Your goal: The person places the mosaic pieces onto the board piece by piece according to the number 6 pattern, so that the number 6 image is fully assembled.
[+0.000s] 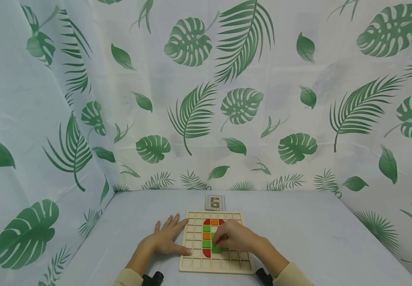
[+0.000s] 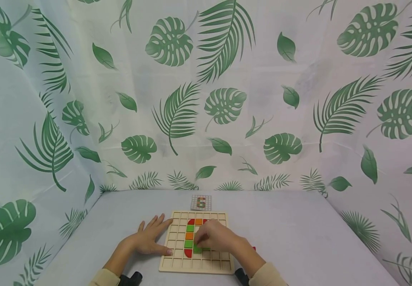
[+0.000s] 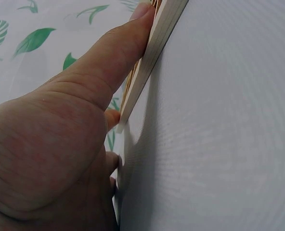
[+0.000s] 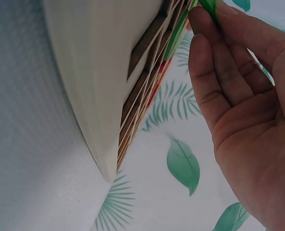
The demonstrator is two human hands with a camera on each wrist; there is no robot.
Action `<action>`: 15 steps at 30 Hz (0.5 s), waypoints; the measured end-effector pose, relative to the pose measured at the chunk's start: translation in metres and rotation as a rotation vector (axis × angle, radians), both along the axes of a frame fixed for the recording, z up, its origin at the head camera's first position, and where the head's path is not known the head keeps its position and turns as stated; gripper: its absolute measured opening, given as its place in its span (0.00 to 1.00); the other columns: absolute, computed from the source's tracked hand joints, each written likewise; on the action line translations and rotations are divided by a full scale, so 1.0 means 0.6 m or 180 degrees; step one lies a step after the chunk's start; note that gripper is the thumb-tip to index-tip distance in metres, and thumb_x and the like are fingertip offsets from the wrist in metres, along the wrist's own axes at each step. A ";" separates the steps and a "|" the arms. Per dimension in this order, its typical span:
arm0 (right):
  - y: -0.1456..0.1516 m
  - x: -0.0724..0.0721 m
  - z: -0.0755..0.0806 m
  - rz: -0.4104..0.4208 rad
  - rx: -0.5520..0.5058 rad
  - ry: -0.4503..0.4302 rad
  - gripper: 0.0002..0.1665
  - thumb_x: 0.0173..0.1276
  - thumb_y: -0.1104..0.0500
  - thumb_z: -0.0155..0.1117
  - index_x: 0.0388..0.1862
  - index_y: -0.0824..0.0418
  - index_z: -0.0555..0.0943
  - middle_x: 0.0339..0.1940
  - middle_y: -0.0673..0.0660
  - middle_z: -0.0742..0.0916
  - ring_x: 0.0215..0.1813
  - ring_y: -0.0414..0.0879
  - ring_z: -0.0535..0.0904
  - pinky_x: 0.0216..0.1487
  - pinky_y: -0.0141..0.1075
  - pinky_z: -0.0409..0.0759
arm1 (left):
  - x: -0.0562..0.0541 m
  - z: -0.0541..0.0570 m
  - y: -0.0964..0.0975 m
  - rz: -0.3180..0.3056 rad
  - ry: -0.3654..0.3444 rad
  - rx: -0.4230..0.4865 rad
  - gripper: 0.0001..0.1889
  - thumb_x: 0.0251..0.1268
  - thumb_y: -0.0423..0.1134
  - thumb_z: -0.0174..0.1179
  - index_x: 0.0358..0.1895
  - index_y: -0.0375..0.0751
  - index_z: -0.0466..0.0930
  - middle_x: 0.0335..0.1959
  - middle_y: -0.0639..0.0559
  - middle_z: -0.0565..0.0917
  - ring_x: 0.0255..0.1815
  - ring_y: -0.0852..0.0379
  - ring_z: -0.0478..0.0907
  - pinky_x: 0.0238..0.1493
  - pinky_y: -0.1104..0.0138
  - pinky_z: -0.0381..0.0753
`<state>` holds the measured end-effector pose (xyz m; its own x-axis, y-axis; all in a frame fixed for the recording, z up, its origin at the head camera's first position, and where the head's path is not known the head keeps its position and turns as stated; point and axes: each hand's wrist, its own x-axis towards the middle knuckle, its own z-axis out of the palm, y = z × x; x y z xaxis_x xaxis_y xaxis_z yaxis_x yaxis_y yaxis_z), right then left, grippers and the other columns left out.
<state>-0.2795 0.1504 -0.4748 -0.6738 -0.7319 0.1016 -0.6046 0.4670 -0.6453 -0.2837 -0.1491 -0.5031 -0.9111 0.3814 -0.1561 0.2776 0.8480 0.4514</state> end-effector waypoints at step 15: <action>-0.007 0.008 0.004 0.0115 0.0140 0.0068 0.08 0.64 0.67 0.76 0.37 0.55 0.93 0.34 0.41 0.92 0.33 0.28 0.82 0.39 0.25 0.84 | 0.001 0.000 0.002 -0.0018 0.0030 -0.0009 0.59 0.48 0.75 0.71 0.83 0.55 0.58 0.87 0.40 0.49 0.87 0.35 0.42 0.78 0.27 0.33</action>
<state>-0.2749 0.1463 -0.4724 -0.6448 -0.7598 0.0829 -0.6351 0.4722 -0.6113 -0.2829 -0.1480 -0.5029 -0.9104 0.3861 -0.1486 0.2866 0.8477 0.4464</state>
